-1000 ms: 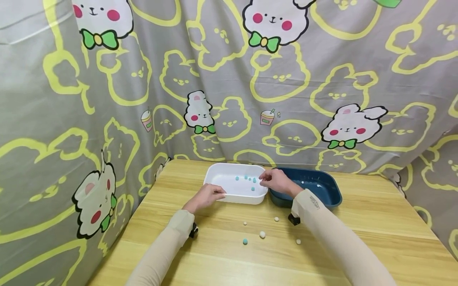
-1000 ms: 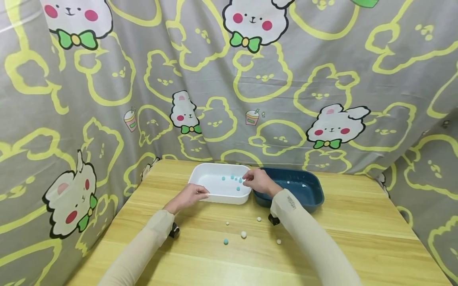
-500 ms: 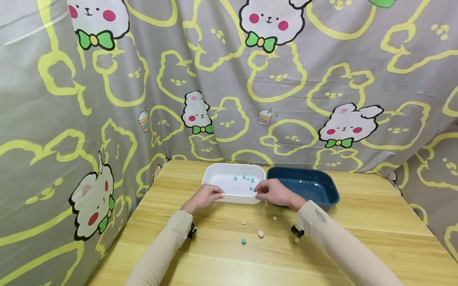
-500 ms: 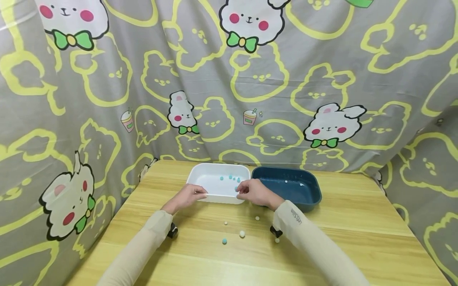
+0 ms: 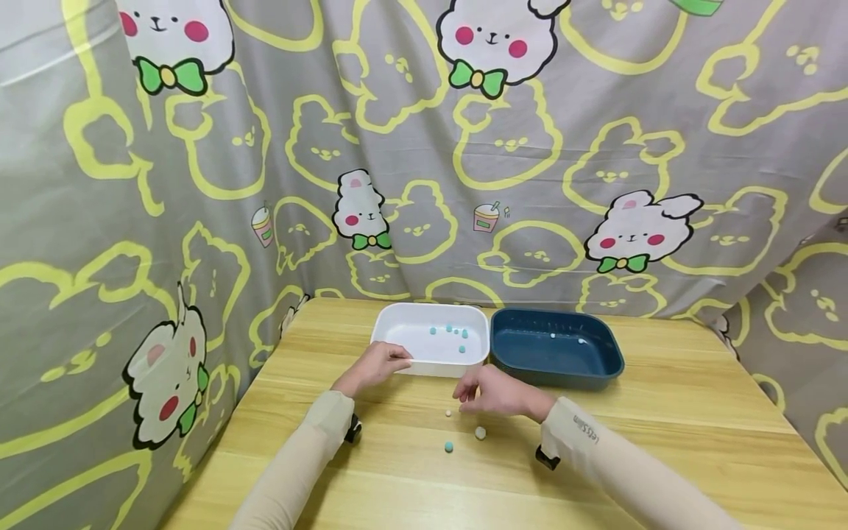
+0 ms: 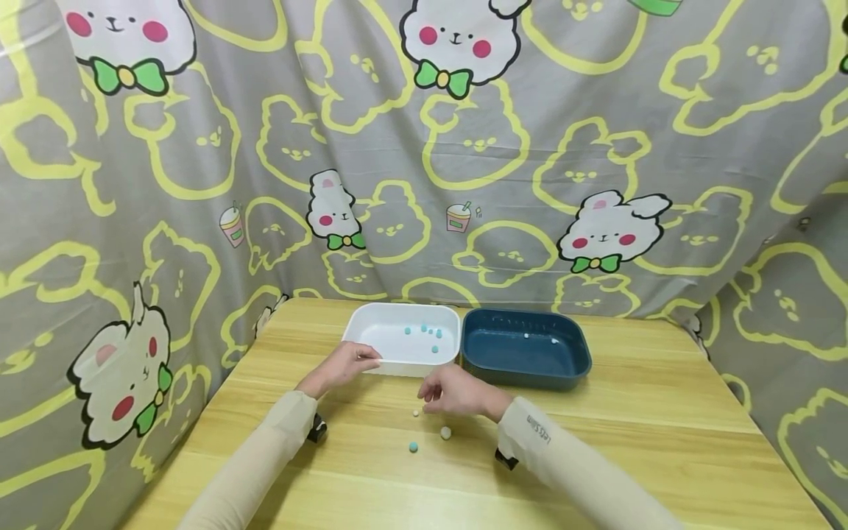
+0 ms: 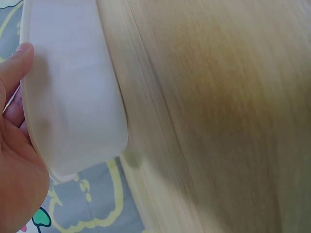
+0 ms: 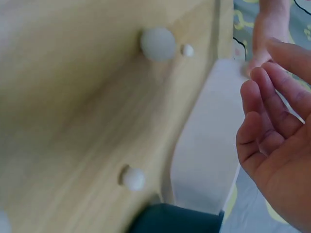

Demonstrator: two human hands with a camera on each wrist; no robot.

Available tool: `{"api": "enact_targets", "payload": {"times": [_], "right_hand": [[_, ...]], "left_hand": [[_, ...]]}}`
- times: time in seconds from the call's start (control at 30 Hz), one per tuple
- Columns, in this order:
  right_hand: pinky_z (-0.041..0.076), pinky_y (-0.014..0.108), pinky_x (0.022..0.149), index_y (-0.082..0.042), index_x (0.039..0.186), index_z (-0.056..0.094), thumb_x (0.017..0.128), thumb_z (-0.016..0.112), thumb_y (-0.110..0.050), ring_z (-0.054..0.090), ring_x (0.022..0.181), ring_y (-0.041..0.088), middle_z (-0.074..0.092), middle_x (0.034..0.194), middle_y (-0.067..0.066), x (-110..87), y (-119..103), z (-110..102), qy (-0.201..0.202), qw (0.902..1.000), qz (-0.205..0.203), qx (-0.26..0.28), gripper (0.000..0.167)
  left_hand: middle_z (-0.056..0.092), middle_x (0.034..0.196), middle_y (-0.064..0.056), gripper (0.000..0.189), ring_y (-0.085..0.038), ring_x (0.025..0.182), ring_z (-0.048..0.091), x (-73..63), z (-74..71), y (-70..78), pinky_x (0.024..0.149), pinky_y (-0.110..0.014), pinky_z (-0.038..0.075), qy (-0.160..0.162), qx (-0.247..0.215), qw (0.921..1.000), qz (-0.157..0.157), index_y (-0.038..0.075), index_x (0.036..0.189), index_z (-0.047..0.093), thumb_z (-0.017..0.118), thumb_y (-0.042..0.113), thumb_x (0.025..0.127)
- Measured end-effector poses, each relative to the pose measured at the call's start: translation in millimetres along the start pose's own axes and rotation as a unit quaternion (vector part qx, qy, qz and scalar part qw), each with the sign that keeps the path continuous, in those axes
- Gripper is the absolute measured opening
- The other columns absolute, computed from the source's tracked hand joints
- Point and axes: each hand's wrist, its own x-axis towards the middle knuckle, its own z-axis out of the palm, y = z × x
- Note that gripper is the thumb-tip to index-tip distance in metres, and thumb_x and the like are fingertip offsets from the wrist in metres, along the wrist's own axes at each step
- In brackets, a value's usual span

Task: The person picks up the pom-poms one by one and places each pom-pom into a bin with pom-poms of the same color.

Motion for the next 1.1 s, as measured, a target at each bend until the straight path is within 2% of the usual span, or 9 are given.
{"api": "enact_targets", "payload": {"times": [0.2, 0.43, 0.73, 1.1], "right_hand": [[0.051, 0.026, 0.073, -0.004, 0.096, 0.071, 0.08, 0.074, -0.006, 0.059, 0.079, 0.009, 0.067, 0.088, 0.001, -1.7, -1.9, 14.9, -0.034, 0.9993, -0.01, -0.011, 0.017], [0.047, 0.019, 0.077, -0.006, 0.098, 0.072, 0.077, 0.078, -0.009, 0.057, 0.083, 0.003, 0.065, 0.092, -0.005, 0.2, -0.1, 29.0, -0.069, 0.9968, -0.011, -0.04, 0.022], [0.044, 0.015, 0.07, -0.012, 0.095, 0.072, 0.08, 0.078, -0.023, 0.052, 0.075, 0.001, 0.06, 0.085, -0.011, 5.3, -3.9, 40.0, -0.103, 0.9924, -0.017, -0.065, 0.02], [0.043, 0.013, 0.067, -0.014, 0.095, 0.073, 0.08, 0.077, -0.018, 0.05, 0.072, -0.002, 0.058, 0.083, -0.014, 8.1, -1.7, 48.3, -0.114, 0.9898, -0.037, -0.077, 0.015]], "left_hand": [[0.069, 0.087, 0.008, 0.01, -0.006, 0.077, 0.059, 0.3, 0.1, 0.6, 0.07, -0.027, 0.049, 0.003, 0.0, 1.0, -0.003, 0.017, 0.09, 0.074, 0.064, 0.019, 0.091], [0.069, 0.086, 0.008, 0.011, -0.006, 0.075, 0.058, -0.1, -0.2, -0.1, 0.069, -0.026, 0.048, 0.003, 0.003, 1.0, 0.005, 0.017, 0.09, 0.074, 0.064, 0.02, 0.091], [0.069, 0.088, 0.008, 0.011, -0.007, 0.079, 0.06, 0.4, 0.0, -0.7, 0.071, -0.028, 0.049, 0.005, 0.002, 1.0, 0.008, 0.017, 0.091, 0.074, 0.063, 0.021, 0.092], [0.069, 0.088, 0.008, 0.011, -0.007, 0.079, 0.06, 0.3, -0.6, -0.7, 0.071, -0.028, 0.049, 0.004, 0.001, 1.0, 0.004, 0.018, 0.091, 0.074, 0.063, 0.022, 0.092]]}}
